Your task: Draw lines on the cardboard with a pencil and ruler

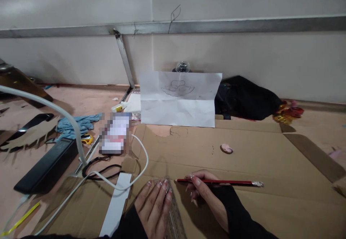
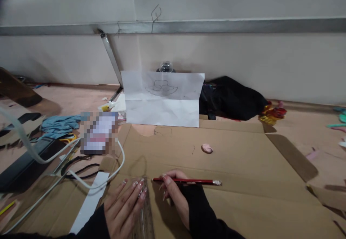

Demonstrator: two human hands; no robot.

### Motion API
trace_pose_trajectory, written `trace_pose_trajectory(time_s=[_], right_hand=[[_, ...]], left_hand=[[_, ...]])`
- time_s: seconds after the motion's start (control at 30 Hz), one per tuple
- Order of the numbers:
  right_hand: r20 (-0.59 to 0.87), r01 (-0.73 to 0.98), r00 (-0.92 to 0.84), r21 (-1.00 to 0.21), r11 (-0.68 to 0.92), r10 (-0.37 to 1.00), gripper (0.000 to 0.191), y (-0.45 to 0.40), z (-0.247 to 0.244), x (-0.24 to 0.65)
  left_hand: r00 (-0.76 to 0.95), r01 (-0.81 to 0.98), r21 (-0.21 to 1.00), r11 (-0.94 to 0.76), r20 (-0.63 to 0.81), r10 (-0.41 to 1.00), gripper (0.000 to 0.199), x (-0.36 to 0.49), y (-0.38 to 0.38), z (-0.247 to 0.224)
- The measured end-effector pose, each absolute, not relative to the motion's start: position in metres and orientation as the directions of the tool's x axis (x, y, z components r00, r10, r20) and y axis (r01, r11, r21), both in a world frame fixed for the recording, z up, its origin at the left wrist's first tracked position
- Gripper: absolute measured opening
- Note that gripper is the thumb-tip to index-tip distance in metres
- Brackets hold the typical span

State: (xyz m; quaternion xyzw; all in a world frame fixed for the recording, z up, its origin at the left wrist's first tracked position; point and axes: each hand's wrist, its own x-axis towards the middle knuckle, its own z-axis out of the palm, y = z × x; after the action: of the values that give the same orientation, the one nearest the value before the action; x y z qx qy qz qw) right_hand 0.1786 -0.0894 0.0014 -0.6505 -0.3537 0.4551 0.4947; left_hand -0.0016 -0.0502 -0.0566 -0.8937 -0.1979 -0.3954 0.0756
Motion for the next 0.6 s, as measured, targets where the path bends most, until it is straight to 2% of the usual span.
trace_pose_trajectory(time_s=[0.1, 0.17, 0.23, 0.33, 0.47, 0.6], right_hand=[[-0.26, 0.032, 0.314, -0.958, -0.284, 0.913, 0.042, -0.09, 0.0, 0.179], [-0.272, 0.054, 0.305, -0.952, -0.302, 0.913, 0.042, -0.091, 0.0, 0.179], [-0.284, 0.078, 0.291, -0.945, -0.318, 0.914, 0.042, -0.091, 0.0, 0.179], [-0.274, 0.056, 0.301, -0.951, -0.304, 0.913, 0.044, -0.091, 0.0, 0.179], [-0.247, -0.011, 0.321, -0.966, -0.257, 0.914, 0.044, -0.088, 0.002, 0.18], [-0.263, 0.01, 0.292, -0.961, -0.278, 0.919, 0.044, -0.089, 0.005, 0.18]], left_hand=[[0.638, 0.416, -0.018, -0.909, 0.718, 0.278, 0.042, 0.005, -0.052, -0.049], [0.579, 0.455, -0.001, -0.891, 0.76, 0.295, 0.042, 0.011, -0.055, -0.052], [0.427, 0.503, 0.098, -0.859, 0.836, 0.346, 0.044, 0.018, -0.059, -0.061], [0.304, 0.525, 0.209, -0.825, 0.859, 0.411, 0.048, 0.027, -0.064, -0.074], [0.287, 0.53, 0.209, -0.822, 0.868, 0.406, 0.043, 0.03, -0.065, -0.077], [0.278, 0.54, 0.216, -0.814, 0.866, 0.415, 0.043, 0.033, -0.066, -0.074]])
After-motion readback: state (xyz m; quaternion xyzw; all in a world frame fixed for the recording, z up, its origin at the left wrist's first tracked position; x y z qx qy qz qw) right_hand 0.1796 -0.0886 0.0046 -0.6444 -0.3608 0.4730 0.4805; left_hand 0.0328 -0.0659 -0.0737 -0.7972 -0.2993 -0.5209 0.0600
